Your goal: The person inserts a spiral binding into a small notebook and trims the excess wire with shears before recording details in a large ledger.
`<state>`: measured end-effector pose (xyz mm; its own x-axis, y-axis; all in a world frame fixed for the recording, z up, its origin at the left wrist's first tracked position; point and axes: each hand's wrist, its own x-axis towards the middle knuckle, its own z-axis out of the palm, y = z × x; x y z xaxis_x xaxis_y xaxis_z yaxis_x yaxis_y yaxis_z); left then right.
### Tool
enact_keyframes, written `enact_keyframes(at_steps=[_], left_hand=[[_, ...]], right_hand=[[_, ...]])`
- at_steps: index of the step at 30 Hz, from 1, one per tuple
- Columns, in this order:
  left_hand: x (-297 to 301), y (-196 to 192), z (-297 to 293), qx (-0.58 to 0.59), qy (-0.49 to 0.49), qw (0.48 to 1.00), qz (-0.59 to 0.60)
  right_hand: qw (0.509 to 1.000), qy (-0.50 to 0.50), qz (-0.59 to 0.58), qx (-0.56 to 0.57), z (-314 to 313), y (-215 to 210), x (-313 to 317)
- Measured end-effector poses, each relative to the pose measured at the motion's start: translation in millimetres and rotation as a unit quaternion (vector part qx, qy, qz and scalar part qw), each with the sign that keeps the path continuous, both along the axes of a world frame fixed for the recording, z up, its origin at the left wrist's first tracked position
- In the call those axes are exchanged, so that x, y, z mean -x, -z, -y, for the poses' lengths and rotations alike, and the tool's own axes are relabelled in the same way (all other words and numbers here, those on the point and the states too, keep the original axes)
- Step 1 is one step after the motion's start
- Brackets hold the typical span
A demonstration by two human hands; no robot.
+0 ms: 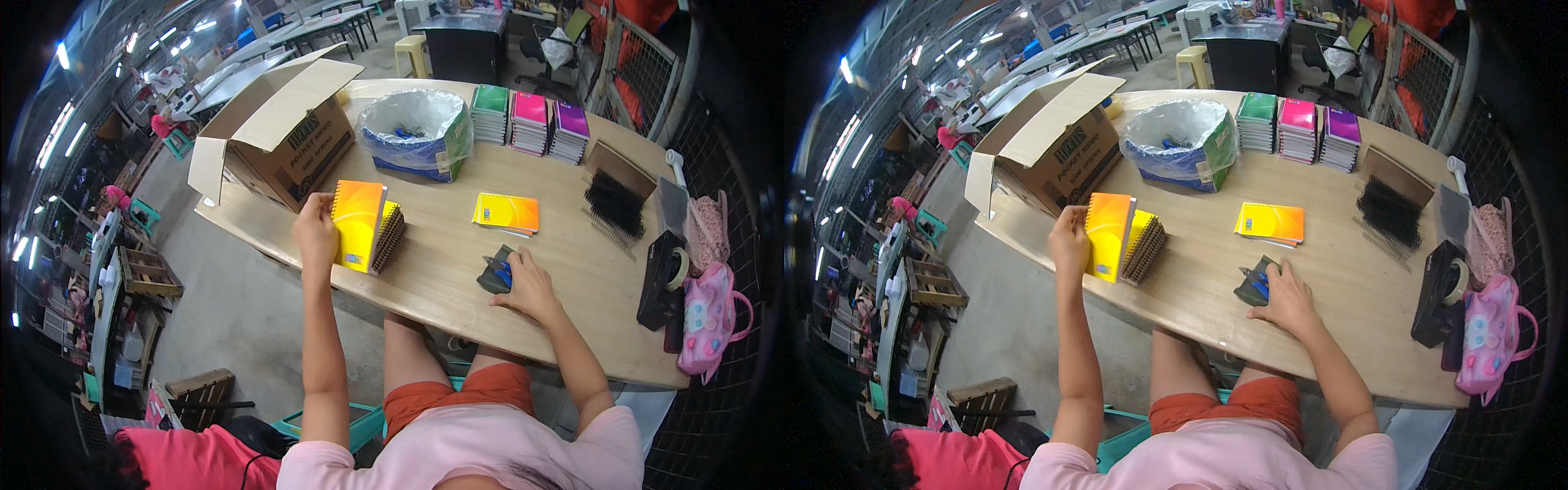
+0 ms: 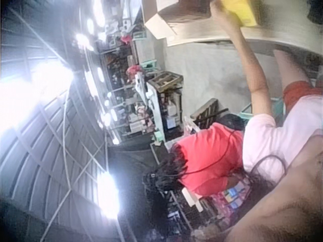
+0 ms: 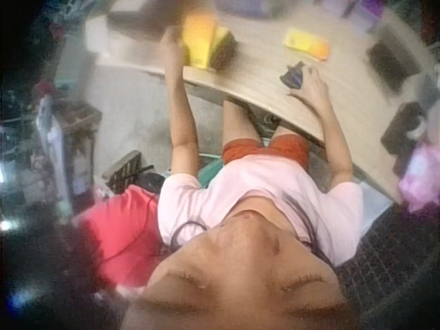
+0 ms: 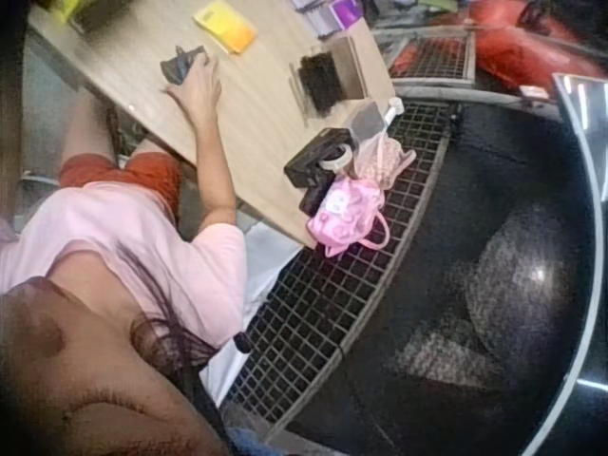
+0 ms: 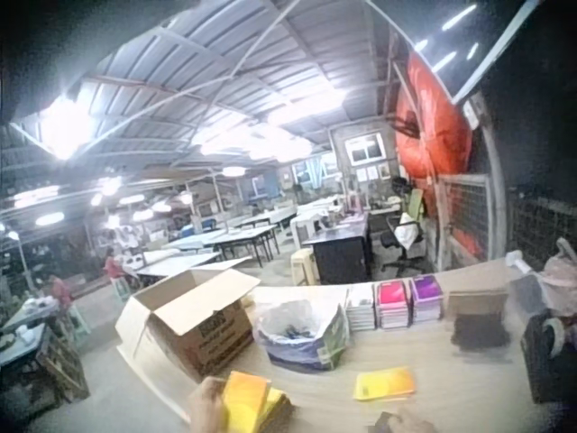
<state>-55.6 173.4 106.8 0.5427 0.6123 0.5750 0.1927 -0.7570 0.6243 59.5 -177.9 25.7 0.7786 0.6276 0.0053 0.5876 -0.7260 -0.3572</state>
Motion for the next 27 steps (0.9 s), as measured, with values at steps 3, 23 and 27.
enact_keyframes(at_steps=[3, 23, 27], left_hand=[[-20.5, 2.9, -19.8, 0.01, -0.016, 0.998, -0.062], [-39.8, 48.3, -29.9, -0.181, -0.031, 0.959, -0.217], [-30.5, 39.9, -22.4, -0.227, -0.021, 0.973, -0.039]], right_hand=[[0.998, 0.045, -0.054, -0.004, 7.8, -0.5, -3.3], [0.971, 0.24, 0.01, -0.001, 139.7, -16.7, -24.0], [0.959, 0.255, 0.12, -0.021, 152.6, 2.3, -26.7]])
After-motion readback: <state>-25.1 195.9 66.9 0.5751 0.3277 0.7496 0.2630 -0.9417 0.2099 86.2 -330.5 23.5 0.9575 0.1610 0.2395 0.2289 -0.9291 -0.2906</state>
